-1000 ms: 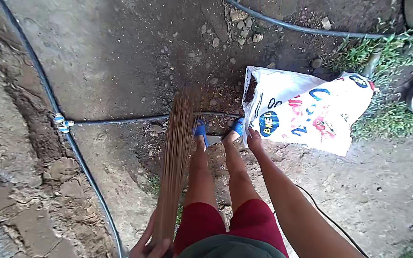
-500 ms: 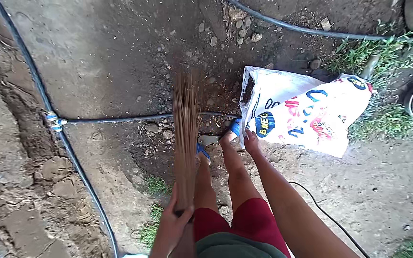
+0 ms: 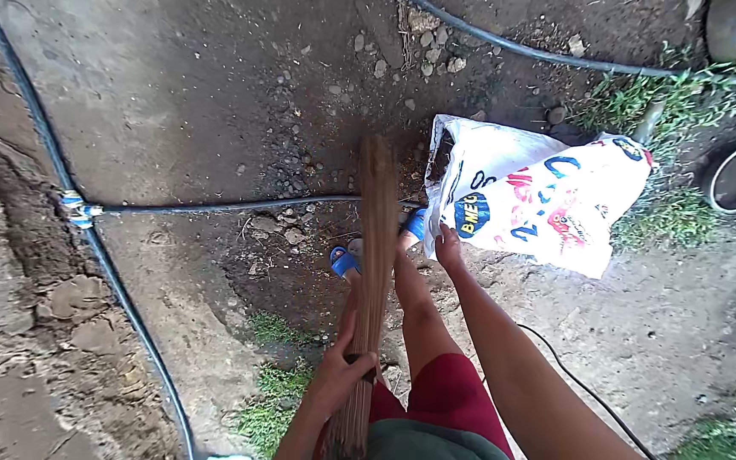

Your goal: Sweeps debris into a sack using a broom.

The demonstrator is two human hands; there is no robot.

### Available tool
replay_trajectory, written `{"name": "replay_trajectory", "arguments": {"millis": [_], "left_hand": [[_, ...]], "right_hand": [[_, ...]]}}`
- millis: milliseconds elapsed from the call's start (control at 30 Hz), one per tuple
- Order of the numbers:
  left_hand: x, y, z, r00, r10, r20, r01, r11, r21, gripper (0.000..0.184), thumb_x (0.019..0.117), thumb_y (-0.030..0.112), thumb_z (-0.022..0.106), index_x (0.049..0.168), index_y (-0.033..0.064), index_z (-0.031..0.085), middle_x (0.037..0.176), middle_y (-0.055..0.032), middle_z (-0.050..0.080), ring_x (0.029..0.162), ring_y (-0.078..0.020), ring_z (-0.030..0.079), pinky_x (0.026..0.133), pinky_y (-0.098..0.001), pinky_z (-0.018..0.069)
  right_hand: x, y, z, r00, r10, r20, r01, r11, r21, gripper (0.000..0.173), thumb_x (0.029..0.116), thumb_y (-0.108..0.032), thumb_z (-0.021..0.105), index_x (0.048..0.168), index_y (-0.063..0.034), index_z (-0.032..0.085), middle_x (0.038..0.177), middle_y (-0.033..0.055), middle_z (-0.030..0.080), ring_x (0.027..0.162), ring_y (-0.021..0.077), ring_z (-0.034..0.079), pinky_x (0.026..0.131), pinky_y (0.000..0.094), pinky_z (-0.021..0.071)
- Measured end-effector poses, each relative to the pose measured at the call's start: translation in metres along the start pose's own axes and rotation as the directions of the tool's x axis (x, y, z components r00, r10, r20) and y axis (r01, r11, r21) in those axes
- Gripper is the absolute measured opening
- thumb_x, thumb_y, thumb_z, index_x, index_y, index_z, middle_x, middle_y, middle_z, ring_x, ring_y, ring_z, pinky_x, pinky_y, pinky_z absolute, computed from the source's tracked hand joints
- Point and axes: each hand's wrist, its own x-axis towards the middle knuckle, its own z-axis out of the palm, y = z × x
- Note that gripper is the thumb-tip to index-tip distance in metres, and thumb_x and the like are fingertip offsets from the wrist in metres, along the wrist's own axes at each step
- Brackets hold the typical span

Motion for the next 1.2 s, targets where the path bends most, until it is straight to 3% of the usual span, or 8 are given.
{"name": "replay_trajectory", "arguments": {"millis": [200, 333, 600, 700, 833, 933, 1033, 1200], "left_hand": [[-0.072, -0.024, -0.033, 0.995, -0.072, 0.07, 0.078, 0.993, -0.089, 0.081, 0.0944, 0.005, 0.058, 0.163, 0.0064, 0.014, 0.094, -0.007, 0.072, 0.07, -0.0145, 0.072, 0.07, -0.0341, 0.063], [-0.037, -0.029, -0.003, 0.989, -0.042, 0.139, 0.079, 0.959, -0.271, 0.081, 0.0946, 0.009, 0.059, 0.163, 0.0082, 0.017, 0.087, -0.0099, 0.071, 0.065, -0.0193, 0.071, 0.061, -0.035, 0.0629], [-0.093, -0.036, -0.055, 0.997, -0.015, 0.076, 0.026, 0.99, -0.139, 0.085, 0.0917, 0.006, 0.059, 0.162, 0.0053, 0.012, 0.1, -0.0046, 0.073, 0.075, -0.014, 0.073, 0.072, -0.0345, 0.0638], [-0.039, -0.035, -0.019, 0.998, 0.058, -0.021, -0.06, 0.992, -0.11, 0.089, 0.0898, 0.01, 0.065, 0.163, 0.0067, 0.015, 0.102, -0.0128, 0.071, 0.072, -0.0185, 0.072, 0.07, -0.038, 0.0631], [0.012, -0.017, -0.003, 0.99, 0.008, 0.142, 0.003, 0.997, -0.076, 0.083, 0.0935, 0.01, 0.066, 0.163, 0.0119, 0.021, 0.121, -0.0176, 0.066, 0.075, -0.0207, 0.071, 0.07, -0.039, 0.0619], [-0.038, -0.022, -0.05, 0.997, 0.018, 0.072, -0.012, 0.997, -0.079, 0.087, 0.0872, 0.009, 0.065, 0.163, 0.0124, 0.022, 0.1, -0.0092, 0.072, 0.07, -0.0173, 0.071, 0.066, -0.036, 0.0628], [-0.077, -0.02, -0.07, 1.0, -0.022, -0.023, 0.021, 0.999, -0.04, 0.089, 0.0888, 0.004, 0.063, 0.163, 0.0101, 0.015, 0.099, -0.0066, 0.073, 0.07, -0.0122, 0.071, 0.068, -0.0315, 0.0622], [-0.008, -0.018, -0.01, 0.997, -0.022, 0.08, 0.032, 0.992, -0.124, 0.083, 0.0959, 0.008, 0.064, 0.164, 0.0113, 0.017, 0.108, -0.0174, 0.069, 0.068, -0.0219, 0.071, 0.064, -0.0391, 0.0627]], "right_hand": [[0.0, 0.015, 0.005, 1.0, 0.027, 0.009, -0.026, 0.997, -0.069, 0.046, 0.1076, -0.006, 0.042, 0.153, -0.004, 0.044, 0.148, 0.0304, 0.048, 0.133, 0.0448, 0.053, 0.111, 0.0552, 0.0429], [-0.005, 0.016, 0.011, 0.999, 0.039, 0.022, -0.037, 0.996, -0.085, 0.046, 0.1079, -0.006, 0.04, 0.154, -0.0052, 0.043, 0.149, 0.0299, 0.046, 0.134, 0.0439, 0.052, 0.112, 0.0541, 0.0427], [-0.003, 0.017, 0.011, 0.999, 0.044, 0.006, -0.044, 0.997, -0.071, 0.046, 0.1077, -0.006, 0.041, 0.153, -0.0046, 0.044, 0.149, 0.029, 0.047, 0.135, 0.0442, 0.051, 0.112, 0.0565, 0.0416], [-0.005, 0.011, 0.009, 0.999, 0.05, -0.011, -0.05, 0.997, -0.054, 0.045, 0.1081, -0.007, 0.041, 0.153, -0.0029, 0.044, 0.149, 0.0296, 0.047, 0.136, 0.0447, 0.05, 0.112, 0.056, 0.0413], [-0.007, 0.008, 0.006, 0.998, 0.052, -0.028, -0.053, 0.998, -0.028, 0.046, 0.1077, -0.006, 0.042, 0.153, -0.0021, 0.043, 0.149, 0.0312, 0.047, 0.137, 0.0459, 0.049, 0.113, 0.057, 0.0402], [-0.004, 0.008, 0.004, 0.998, 0.049, -0.042, -0.049, 0.999, -0.007, 0.046, 0.1072, -0.006, 0.043, 0.153, -0.0016, 0.043, 0.15, 0.0305, 0.046, 0.137, 0.0455, 0.049, 0.113, 0.0573, 0.0402], [-0.003, 0.008, 0.003, 0.998, 0.049, -0.036, -0.05, 0.999, -0.017, 0.047, 0.1074, -0.007, 0.043, 0.154, -0.0028, 0.042, 0.151, 0.0305, 0.045, 0.137, 0.0465, 0.049, 0.112, 0.0581, 0.0413], [-0.005, 0.007, 0.004, 0.997, 0.065, -0.039, -0.066, 0.997, -0.027, 0.047, 0.1075, -0.006, 0.042, 0.154, -0.0027, 0.042, 0.152, 0.0309, 0.044, 0.137, 0.046, 0.049, 0.112, 0.0575, 0.0408]]}}
